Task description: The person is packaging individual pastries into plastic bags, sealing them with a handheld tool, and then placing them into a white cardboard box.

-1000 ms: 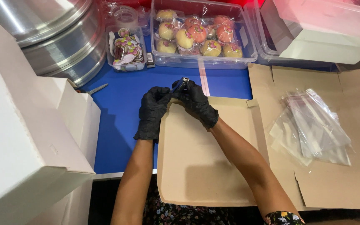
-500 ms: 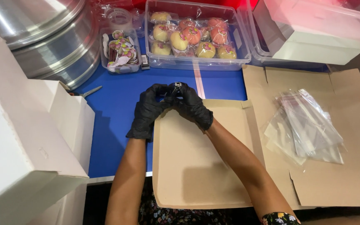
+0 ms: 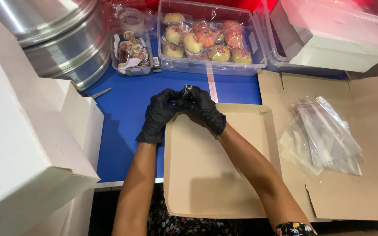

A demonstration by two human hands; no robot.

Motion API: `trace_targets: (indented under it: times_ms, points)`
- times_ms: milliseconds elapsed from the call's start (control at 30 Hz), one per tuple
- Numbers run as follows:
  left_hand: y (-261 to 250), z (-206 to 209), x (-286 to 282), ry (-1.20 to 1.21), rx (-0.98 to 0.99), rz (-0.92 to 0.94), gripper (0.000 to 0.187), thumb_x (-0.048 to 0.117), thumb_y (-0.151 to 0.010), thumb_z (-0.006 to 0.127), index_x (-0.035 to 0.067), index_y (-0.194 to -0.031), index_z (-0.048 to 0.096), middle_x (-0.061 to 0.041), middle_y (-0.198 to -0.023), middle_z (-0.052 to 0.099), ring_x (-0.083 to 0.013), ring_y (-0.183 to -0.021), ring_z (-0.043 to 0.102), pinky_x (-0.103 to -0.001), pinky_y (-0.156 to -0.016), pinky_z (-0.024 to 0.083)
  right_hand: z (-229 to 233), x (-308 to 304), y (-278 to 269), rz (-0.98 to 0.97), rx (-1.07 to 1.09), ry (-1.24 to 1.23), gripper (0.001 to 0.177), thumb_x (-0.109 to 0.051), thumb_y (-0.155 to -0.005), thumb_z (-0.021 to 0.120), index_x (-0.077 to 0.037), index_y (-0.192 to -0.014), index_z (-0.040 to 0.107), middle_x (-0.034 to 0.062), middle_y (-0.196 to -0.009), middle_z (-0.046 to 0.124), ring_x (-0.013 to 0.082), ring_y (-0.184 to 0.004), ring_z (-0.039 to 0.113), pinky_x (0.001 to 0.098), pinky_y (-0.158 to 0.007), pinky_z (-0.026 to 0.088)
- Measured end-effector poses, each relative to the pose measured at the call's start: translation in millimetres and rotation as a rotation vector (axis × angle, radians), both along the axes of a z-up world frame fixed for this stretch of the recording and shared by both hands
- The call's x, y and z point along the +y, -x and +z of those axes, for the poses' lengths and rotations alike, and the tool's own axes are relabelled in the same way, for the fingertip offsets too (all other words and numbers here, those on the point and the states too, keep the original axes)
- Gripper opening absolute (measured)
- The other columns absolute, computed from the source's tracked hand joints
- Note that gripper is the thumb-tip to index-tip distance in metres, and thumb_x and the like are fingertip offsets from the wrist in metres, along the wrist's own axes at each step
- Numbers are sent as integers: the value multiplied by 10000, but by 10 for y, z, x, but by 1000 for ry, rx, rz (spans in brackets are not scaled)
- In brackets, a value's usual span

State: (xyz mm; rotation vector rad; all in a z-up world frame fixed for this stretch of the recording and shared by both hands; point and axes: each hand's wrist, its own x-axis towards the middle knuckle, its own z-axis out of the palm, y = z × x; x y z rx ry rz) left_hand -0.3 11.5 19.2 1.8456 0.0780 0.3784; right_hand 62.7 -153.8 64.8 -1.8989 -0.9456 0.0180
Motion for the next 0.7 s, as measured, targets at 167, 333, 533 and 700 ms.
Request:
trace_targets:
  times_ms: [167,333,533,700]
  points:
    - [49,83,56,141,72,-34,557,83,-724,894,82,-1244,696,-161,-1112,767,-310,-1097,725,-476,-975,584,194,-59,91,80,144,-171,118,-48,-851,824,-31,-890,714,157,-908,754,292,-874,762,376,-702,631]
    - [19,-33,195,152,118,-15,355,37,-792,819,88,-1133,737,-119,-1010,786,-276,-1014,742,-417,-920,589,-151,-104,-242,54,270,-364,214,-83,-878,836,-18,-1018,687,146,-1022,743,239,-962,728,378,-820,628]
    - [395,471,408,-189,493,38,286,226,-708,787,257,-993,774,18,-983,780,-201,-998,738,-334,-860,555,249,-770,-567,-207,212,-436,128,-206,-1012,587,-84,-984,611,95,-777,698,164,-691,679,293,-665,560]
    - [784,963,450,-199,554,-191,468,138,-623,785,93,-1088,796,-215,-1111,768,-391,-1149,686,-465,-1004,524,-58,-1888,-1049,-282,265,-102,197,-175,-1007,552,-10,-1087,625,167,-672,630,216,-583,664,304,-529,577]
